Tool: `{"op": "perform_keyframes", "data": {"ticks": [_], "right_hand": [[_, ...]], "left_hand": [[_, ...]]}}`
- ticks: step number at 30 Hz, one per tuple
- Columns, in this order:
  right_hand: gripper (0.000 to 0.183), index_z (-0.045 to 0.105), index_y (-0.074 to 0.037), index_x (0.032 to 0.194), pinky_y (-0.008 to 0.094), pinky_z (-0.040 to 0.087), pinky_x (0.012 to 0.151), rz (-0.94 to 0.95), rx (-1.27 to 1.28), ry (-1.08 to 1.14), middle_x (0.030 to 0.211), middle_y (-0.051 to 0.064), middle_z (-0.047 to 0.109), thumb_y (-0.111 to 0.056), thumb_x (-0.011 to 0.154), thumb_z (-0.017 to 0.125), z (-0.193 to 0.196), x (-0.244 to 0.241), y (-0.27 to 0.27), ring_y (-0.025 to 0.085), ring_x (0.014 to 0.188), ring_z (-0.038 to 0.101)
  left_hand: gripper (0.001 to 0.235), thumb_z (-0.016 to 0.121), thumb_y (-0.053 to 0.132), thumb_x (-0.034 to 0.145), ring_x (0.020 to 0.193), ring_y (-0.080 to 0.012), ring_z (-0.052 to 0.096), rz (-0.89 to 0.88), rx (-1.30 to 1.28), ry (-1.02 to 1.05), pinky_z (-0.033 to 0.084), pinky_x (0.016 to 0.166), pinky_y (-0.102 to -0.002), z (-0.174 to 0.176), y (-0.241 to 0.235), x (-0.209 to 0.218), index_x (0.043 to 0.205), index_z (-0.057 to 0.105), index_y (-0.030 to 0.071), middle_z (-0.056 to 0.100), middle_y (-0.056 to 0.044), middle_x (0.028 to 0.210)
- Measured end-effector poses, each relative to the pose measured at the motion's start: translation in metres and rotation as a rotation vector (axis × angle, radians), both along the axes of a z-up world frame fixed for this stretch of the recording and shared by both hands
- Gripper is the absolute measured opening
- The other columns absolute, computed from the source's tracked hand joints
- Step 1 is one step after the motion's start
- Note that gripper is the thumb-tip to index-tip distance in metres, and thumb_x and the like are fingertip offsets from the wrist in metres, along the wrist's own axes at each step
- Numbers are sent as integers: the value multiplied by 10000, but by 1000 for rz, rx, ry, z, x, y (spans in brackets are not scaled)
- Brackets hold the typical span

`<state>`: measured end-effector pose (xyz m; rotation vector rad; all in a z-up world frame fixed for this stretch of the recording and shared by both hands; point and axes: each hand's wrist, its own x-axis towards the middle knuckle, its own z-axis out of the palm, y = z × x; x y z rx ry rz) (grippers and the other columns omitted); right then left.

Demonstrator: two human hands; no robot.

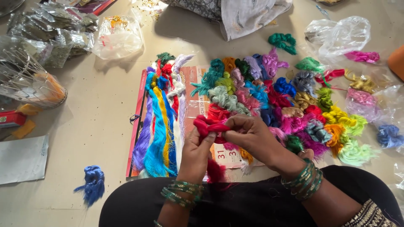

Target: Organizing and preparing bunches of colorful yarn threads by hand.

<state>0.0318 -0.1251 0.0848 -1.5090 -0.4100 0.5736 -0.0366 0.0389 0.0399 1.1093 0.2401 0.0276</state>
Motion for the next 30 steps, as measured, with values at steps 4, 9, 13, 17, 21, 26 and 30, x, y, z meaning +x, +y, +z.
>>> {"op": "perform_keyframes", "data": {"ticks": [4,9,13,17,21,26,30], "right_hand": [[149,732,0,1009,251,545,778,-17,-52,-2,937,1,717,-68,901,654,-1,-3,1,55,852,654],[65,655,-71,946,237,444,691,-99,204,278,857,-51,595,-120,977,625,-11,-5,-4,36,749,519],[93,652,-121,952,232,461,657,-166,132,457,828,-78,598,-167,934,574,20,-11,4,33,679,492],[106,646,-132,1021,220,427,604,-149,80,518,849,-79,616,-166,932,599,14,-7,3,28,656,474],[118,633,-122,1042,232,437,576,-132,89,544,806,-72,557,-162,932,644,1,-2,-3,42,633,478],[239,642,-138,1117,232,411,532,-133,-4,561,756,-63,554,-143,879,654,17,-7,3,48,585,458],[303,601,-102,1177,222,343,490,-108,-216,197,765,-48,612,-110,880,661,15,-6,7,40,566,444]], "left_hand": [[236,627,169,1001,575,-54,458,10,248,42,378,507,-250,-8,6,1,1200,709,74,595,27,790],[283,535,104,1002,1000,-125,670,-87,413,-169,532,909,-301,8,4,-1,1256,640,34,716,-30,1047],[301,519,105,1011,970,-113,648,-128,440,-176,526,884,-292,3,6,3,1281,640,49,708,-41,1048],[246,537,114,1030,942,-99,650,-23,392,-189,532,863,-282,-6,3,1,1224,657,22,712,-33,1024],[253,567,122,1034,611,-23,430,54,200,-111,366,523,-221,-13,-3,4,1256,660,44,546,45,777],[266,530,136,1026,533,-1,424,16,10,-92,352,473,-195,-10,0,4,1266,630,85,558,71,716],[262,553,133,1046,583,-31,432,-9,151,-92,360,498,-217,-14,2,3,1267,667,51,526,29,742]]}}
